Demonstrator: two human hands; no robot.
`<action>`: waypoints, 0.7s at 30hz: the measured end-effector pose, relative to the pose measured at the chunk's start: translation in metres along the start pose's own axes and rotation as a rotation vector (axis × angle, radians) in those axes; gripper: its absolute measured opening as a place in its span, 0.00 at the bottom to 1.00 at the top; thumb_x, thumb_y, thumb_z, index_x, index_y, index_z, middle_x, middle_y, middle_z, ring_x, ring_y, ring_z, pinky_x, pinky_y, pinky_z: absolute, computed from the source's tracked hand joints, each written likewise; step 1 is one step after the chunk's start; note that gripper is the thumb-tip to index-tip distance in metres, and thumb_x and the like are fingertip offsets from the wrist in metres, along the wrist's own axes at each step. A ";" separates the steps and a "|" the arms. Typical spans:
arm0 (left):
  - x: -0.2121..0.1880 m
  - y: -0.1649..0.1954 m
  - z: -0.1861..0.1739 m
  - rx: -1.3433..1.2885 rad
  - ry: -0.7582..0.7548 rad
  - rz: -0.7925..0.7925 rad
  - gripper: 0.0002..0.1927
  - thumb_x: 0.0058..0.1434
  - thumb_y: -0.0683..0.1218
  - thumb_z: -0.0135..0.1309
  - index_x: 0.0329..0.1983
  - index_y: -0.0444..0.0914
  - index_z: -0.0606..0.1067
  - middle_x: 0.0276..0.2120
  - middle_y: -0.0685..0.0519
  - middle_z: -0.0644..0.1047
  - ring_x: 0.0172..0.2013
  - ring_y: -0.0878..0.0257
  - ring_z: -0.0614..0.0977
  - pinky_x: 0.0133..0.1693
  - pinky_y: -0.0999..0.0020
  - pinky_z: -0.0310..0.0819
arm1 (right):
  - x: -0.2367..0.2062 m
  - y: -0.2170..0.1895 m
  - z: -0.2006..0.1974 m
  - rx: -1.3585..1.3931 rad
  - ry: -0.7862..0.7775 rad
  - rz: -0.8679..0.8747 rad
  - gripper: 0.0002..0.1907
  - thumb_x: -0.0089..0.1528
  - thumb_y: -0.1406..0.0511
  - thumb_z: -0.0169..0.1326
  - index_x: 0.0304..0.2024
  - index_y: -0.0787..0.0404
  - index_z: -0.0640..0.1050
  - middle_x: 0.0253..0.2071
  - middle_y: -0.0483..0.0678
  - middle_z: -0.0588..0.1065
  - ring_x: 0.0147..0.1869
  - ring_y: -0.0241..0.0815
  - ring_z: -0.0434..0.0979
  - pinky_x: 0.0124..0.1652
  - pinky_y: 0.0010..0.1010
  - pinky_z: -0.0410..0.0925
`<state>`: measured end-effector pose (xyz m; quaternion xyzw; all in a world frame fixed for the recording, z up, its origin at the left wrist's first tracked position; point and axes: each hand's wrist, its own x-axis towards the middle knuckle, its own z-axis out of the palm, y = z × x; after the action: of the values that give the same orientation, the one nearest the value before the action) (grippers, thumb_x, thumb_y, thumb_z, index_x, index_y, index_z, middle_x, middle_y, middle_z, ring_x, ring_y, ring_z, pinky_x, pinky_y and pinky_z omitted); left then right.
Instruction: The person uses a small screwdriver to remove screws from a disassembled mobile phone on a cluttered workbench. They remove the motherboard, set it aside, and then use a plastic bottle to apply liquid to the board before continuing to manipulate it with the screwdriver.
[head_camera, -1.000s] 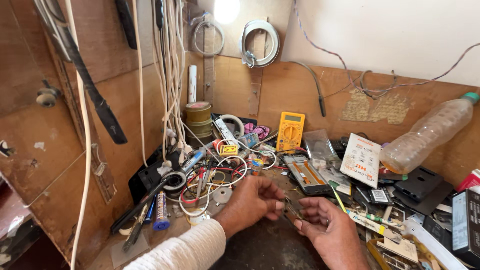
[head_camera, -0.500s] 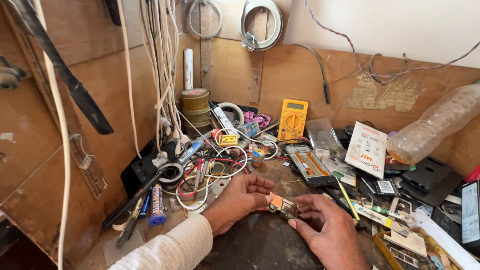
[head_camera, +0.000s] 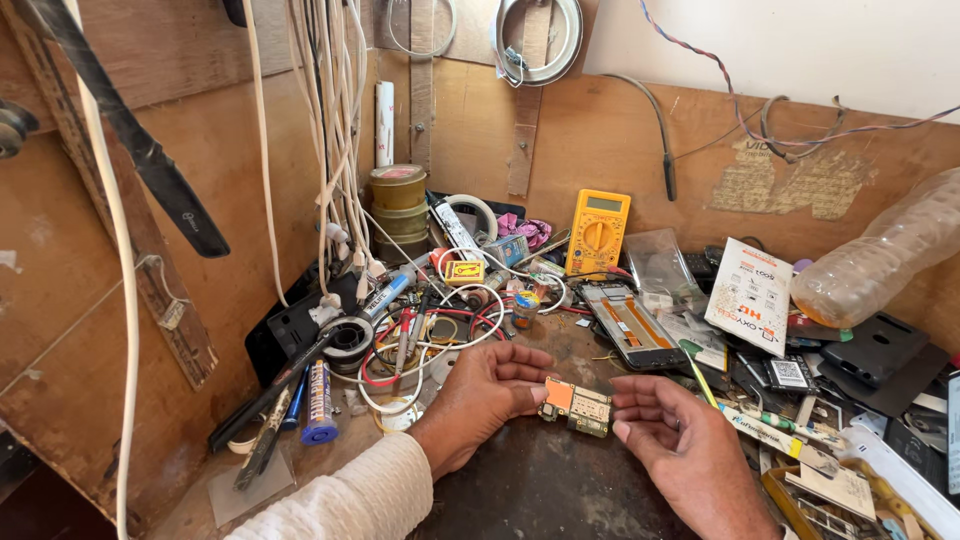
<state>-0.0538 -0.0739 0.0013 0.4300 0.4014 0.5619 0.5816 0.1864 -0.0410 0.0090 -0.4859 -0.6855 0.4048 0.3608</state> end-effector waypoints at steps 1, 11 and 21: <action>0.000 0.000 0.000 -0.008 0.008 0.002 0.21 0.56 0.33 0.58 0.55 0.28 0.74 0.42 0.47 0.81 0.40 0.63 0.84 0.45 0.72 0.82 | 0.000 -0.001 0.000 0.000 -0.009 0.000 0.21 0.57 0.73 0.62 0.54 0.63 0.79 0.43 0.47 0.82 0.48 0.35 0.82 0.52 0.26 0.76; -0.001 0.001 -0.001 -0.022 0.028 0.030 0.22 0.56 0.33 0.58 0.55 0.28 0.75 0.43 0.46 0.82 0.40 0.63 0.84 0.45 0.72 0.81 | 0.004 -0.010 0.000 0.046 -0.098 0.001 0.28 0.55 0.73 0.65 0.59 0.64 0.77 0.42 0.48 0.80 0.45 0.35 0.79 0.47 0.26 0.75; 0.002 0.000 0.000 0.024 0.064 -0.006 0.20 0.56 0.33 0.57 0.54 0.29 0.76 0.42 0.48 0.82 0.39 0.64 0.84 0.43 0.72 0.81 | 0.007 -0.003 0.008 0.072 -0.042 -0.023 0.24 0.56 0.73 0.64 0.56 0.65 0.79 0.40 0.48 0.81 0.43 0.34 0.80 0.47 0.26 0.76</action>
<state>-0.0536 -0.0715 0.0010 0.4175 0.4277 0.5688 0.5650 0.1767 -0.0361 0.0093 -0.4563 -0.6834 0.4351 0.3680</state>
